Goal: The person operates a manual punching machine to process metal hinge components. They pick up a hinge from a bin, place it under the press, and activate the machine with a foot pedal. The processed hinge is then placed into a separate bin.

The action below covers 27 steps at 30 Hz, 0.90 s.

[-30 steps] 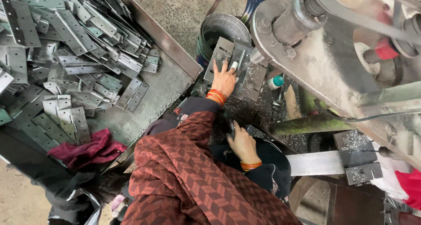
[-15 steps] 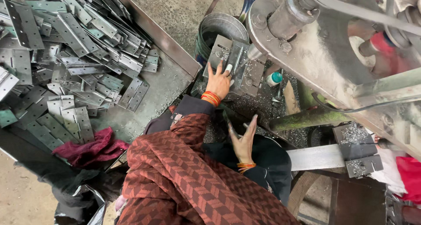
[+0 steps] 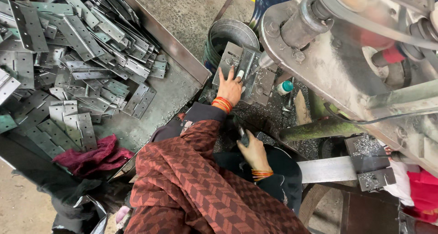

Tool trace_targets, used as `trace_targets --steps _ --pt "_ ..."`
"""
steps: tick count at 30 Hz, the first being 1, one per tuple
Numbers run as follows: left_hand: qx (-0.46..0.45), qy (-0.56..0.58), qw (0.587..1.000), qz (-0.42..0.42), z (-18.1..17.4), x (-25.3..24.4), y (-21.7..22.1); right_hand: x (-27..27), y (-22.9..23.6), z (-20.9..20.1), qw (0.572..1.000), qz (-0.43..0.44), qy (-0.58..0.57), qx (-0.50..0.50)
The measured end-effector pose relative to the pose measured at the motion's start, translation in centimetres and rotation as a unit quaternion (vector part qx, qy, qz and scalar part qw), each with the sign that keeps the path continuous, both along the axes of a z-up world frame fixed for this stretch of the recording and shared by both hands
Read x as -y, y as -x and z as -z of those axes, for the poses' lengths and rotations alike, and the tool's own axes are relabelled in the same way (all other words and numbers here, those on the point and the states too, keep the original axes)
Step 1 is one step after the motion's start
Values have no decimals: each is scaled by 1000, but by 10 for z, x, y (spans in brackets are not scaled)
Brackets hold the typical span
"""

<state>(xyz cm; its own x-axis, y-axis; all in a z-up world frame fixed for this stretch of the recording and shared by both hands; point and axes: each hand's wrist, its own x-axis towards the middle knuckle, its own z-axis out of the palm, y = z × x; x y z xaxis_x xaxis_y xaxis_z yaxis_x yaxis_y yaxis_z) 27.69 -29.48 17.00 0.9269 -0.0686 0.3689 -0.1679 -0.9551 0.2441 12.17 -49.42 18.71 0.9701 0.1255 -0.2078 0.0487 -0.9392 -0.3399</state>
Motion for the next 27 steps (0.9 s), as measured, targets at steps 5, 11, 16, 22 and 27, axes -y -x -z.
trace_targets --steps 5,11,16,22,27 --pt "-34 -12 999 15 -5 -3 -4 -14 3 -13 997 20 49 -63" --pt "-9 -13 1000 19 0 -4 2 -15 23 14 997 48 30 -47" --pt "-7 -4 1000 3 1 0 6 -10 6 1 996 16 41 -73" --pt "-31 11 999 38 4 -7 6 -11 -20 -25 989 -29 116 -91" --pt "-20 -6 999 36 7 -12 2 -10 9 10 996 6 64 -60"
